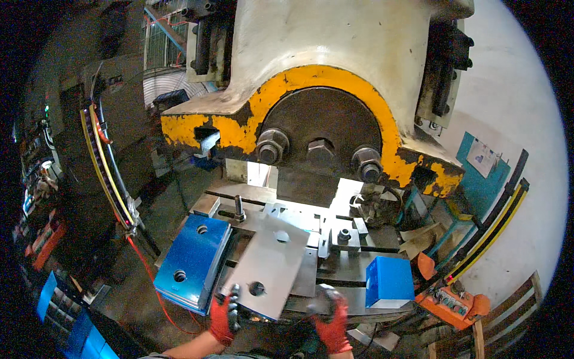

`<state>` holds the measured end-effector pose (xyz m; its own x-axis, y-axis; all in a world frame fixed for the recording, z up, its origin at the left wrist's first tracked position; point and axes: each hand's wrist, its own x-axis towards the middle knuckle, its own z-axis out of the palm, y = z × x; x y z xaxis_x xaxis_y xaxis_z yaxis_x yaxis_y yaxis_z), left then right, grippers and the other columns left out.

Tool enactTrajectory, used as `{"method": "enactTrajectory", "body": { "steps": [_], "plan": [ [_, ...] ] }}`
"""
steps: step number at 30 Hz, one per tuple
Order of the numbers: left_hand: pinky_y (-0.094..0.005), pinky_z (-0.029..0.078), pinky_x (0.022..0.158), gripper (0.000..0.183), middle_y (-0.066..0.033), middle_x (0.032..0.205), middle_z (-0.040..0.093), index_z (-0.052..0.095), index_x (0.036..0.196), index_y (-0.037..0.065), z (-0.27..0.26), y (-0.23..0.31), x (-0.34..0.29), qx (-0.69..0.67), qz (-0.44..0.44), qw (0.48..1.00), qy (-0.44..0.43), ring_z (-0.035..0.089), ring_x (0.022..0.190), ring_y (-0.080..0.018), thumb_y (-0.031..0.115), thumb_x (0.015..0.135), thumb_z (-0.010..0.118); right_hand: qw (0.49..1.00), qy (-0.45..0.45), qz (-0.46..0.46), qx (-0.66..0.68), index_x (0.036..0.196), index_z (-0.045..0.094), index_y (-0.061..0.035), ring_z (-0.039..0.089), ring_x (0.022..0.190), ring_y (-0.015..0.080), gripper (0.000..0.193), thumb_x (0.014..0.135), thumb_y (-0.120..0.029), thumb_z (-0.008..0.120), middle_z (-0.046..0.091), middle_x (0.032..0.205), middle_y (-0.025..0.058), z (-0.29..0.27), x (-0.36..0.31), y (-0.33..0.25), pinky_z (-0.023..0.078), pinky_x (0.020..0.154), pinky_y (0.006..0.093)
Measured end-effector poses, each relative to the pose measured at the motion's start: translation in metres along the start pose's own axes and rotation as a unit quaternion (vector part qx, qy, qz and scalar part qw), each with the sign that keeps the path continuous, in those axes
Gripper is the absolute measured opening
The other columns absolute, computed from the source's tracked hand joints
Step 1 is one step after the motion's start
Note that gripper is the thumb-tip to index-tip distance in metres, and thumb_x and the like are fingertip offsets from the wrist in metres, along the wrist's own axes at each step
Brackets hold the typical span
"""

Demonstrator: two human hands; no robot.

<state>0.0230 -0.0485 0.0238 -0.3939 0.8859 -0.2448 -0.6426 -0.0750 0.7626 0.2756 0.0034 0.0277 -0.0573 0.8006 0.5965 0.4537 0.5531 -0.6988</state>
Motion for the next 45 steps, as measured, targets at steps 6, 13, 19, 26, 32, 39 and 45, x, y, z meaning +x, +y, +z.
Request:
{"method": "enactTrajectory", "body": {
  "steps": [6,13,19,26,32,39,45],
  "plan": [
    [-0.0161,0.037,0.045,0.022,0.0053,0.077,0.054,0.052,0.113,0.011,0.009,-0.041,-0.012,0.011,-0.035,0.995,-0.090,0.046,0.057,-0.0007,0.017,0.091,0.052,0.960,-0.191,-0.086,-0.188,0.119,0.056,-0.0163,0.036,0.124,0.0327,0.065,0.061,-0.039,0.076,0.047,0.127,0.0121,0.008,-0.003,-0.035,0.026,0.104,0.0444],
    [-0.0276,0.047,0.084,0.029,-0.0053,0.108,0.057,0.049,0.117,0.001,0.013,-0.024,0.004,0.055,-0.055,0.964,-0.255,0.056,0.097,-0.0141,0.018,0.094,0.047,0.971,-0.142,-0.076,-0.179,0.114,0.059,-0.0159,0.037,0.124,0.0296,0.055,0.067,-0.040,0.072,0.048,0.127,0.0092,0.010,0.009,-0.011,0.023,0.105,0.0439],
    [-0.0263,0.041,0.091,0.033,-0.0065,0.113,0.053,0.044,0.121,0.001,0.003,-0.014,0.045,0.143,0.034,0.971,-0.188,0.051,0.104,-0.0125,0.016,0.093,0.050,0.990,-0.100,-0.022,-0.100,0.132,0.037,-0.0134,0.041,0.119,0.0327,0.087,0.059,-0.033,0.080,0.046,0.126,0.0145,0.023,0.024,-0.001,0.029,0.103,0.0435],
    [-0.0279,0.049,0.076,0.029,-0.0046,0.102,0.056,0.048,0.113,0.002,0.017,-0.001,0.064,0.067,-0.055,0.962,-0.261,0.057,0.087,-0.0131,0.020,0.091,0.054,0.973,-0.087,0.181,0.113,0.131,0.037,-0.0026,0.053,0.107,0.0248,0.086,0.060,-0.021,0.082,0.054,0.118,0.0149,0.041,0.039,0.024,0.042,0.092,0.0343],
    [-0.0234,0.048,0.064,0.025,-0.0019,0.093,0.059,0.053,0.108,0.004,0.027,0.000,0.082,0.147,-0.080,0.937,-0.305,0.057,0.078,-0.0092,0.018,0.089,0.057,0.972,-0.081,0.220,0.024,0.126,0.044,-0.0039,0.059,0.096,0.0194,0.072,0.064,-0.015,0.079,0.062,0.106,0.0111,0.045,0.052,0.027,0.046,0.082,0.0306],
    [-0.0240,0.049,0.061,0.021,-0.0041,0.088,0.062,0.057,0.100,0.001,0.039,0.005,0.074,0.123,-0.128,0.942,-0.286,0.060,0.073,-0.0123,0.015,0.084,0.062,0.888,-0.140,0.325,0.293,0.097,0.064,-0.0009,0.054,0.077,0.0074,0.022,0.083,-0.018,0.062,0.065,0.086,-0.0001,0.032,0.037,0.046,0.042,0.071,0.0223],
    [-0.0251,0.050,0.061,0.018,-0.0039,0.083,0.062,0.059,0.097,0.001,0.036,-0.004,0.078,0.112,-0.123,0.957,-0.239,0.061,0.070,-0.0139,0.015,0.084,0.061,0.854,-0.133,0.359,0.353,0.091,0.066,-0.0002,0.052,0.073,0.0062,0.022,0.083,-0.020,0.061,0.063,0.080,-0.0016,0.044,0.024,0.083,0.041,0.068,0.0215]
  ]
}}
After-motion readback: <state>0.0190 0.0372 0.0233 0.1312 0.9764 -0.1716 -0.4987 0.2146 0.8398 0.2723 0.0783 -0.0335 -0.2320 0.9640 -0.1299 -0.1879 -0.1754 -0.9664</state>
